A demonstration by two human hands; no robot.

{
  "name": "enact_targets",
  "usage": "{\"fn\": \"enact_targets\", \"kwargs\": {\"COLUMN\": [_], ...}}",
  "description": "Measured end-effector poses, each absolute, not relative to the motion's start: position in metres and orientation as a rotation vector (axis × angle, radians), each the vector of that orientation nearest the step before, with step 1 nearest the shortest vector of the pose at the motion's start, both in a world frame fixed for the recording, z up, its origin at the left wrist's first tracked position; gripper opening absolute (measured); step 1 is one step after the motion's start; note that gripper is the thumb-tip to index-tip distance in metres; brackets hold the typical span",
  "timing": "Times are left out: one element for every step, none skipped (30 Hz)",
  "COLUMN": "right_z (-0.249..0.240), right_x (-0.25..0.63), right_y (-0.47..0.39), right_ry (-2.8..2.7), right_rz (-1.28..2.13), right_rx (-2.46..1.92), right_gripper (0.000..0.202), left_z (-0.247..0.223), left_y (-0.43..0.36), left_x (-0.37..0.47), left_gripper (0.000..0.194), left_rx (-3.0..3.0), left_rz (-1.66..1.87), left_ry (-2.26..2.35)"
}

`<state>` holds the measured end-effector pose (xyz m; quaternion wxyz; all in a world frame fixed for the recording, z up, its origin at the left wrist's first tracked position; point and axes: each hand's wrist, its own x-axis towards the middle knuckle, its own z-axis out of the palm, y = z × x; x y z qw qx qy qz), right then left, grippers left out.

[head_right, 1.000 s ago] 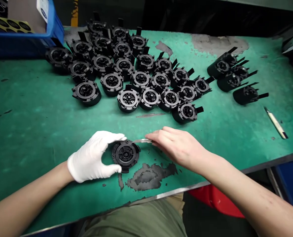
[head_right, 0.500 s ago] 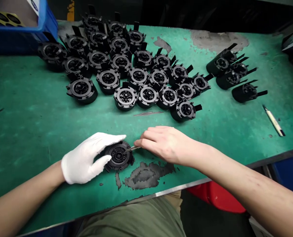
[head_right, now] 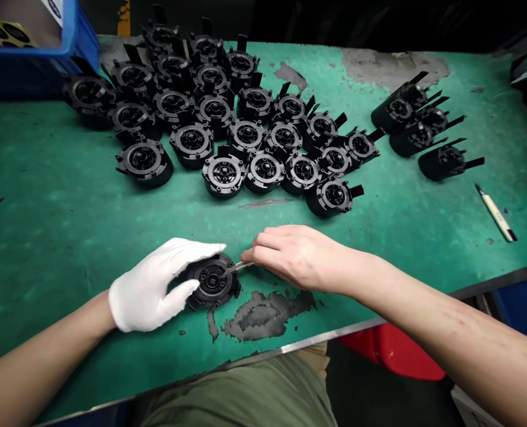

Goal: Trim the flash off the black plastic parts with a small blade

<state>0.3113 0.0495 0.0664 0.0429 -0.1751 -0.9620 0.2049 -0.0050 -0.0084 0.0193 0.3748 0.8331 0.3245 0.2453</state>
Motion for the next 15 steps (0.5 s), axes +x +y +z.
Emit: {"fn": "enact_targets", "kwargs": {"right_z": [0.0671,0.0677,0.0682,0.0683,0.0681,0.0676,0.0669,0.0660,0.0652,0.0644,0.0638,0.0634,0.0632,0.0632,0.0634], "right_x": [0.3109,0.3107,0.3105,0.3105,0.3107,0.3109,0.3111,0.3114,0.3116,0.3119,0.3120,0.3121,0.3122,0.3122,0.3121], "right_y": [0.0501,0.0509,0.0517,0.0526,0.0534,0.0542,0.0548,0.0553,0.0556,0.0556,0.0555,0.0553,0.0550,0.0546,0.0543], "right_ry": [-2.945,-2.949,-2.951,-2.951,-2.948,-2.943,-2.936,-2.931,-2.925,-2.922,-2.922,-2.923,-2.923,-2.922,-2.921], "right_rz": [0.642,0.663,0.685,0.708,0.728,0.744,0.754,0.759,0.759,0.756,0.753,0.751,0.749,0.749,0.748], "right_rx": [-0.534,-0.532,-0.528,-0.525,-0.523,-0.522,-0.522,-0.522,-0.522,-0.521,-0.517,-0.515,-0.513,-0.512,-0.513], "right_gripper": [0.026,0.026,0.026,0.026,0.026,0.026,0.026,0.025,0.025,0.024,0.024,0.023,0.023,0.023,0.023], "left_z": [0.0195,0.0197,0.0197,0.0197,0.0197,0.0196,0.0195,0.0193,0.0192,0.0191,0.0189,0.0188,0.0187,0.0186,0.0185], "left_y": [-0.0081,-0.0079,-0.0078,-0.0078,-0.0077,-0.0078,-0.0078,-0.0078,-0.0078,-0.0077,-0.0076,-0.0075,-0.0075,-0.0074,-0.0074], "left_x": [-0.0048,-0.0045,-0.0043,-0.0042,-0.0042,-0.0042,-0.0042,-0.0042,-0.0041,-0.0040,-0.0039,-0.0037,-0.0035,-0.0035,-0.0035], "left_gripper": [0.057,0.057,0.057,0.056,0.056,0.056,0.056,0.055,0.055,0.055,0.055,0.055,0.055,0.055,0.055], "left_rx": [2.133,2.133,2.131,2.131,2.132,2.133,2.134,2.134,2.135,2.135,2.134,2.134,2.135,2.135,2.135], "left_rz": [0.629,0.629,0.630,0.632,0.636,0.640,0.642,0.644,0.644,0.643,0.644,0.646,0.648,0.649,0.648], "left_ry": [0.833,0.835,0.835,0.833,0.829,0.827,0.825,0.825,0.826,0.826,0.825,0.824,0.822,0.823,0.824]}}
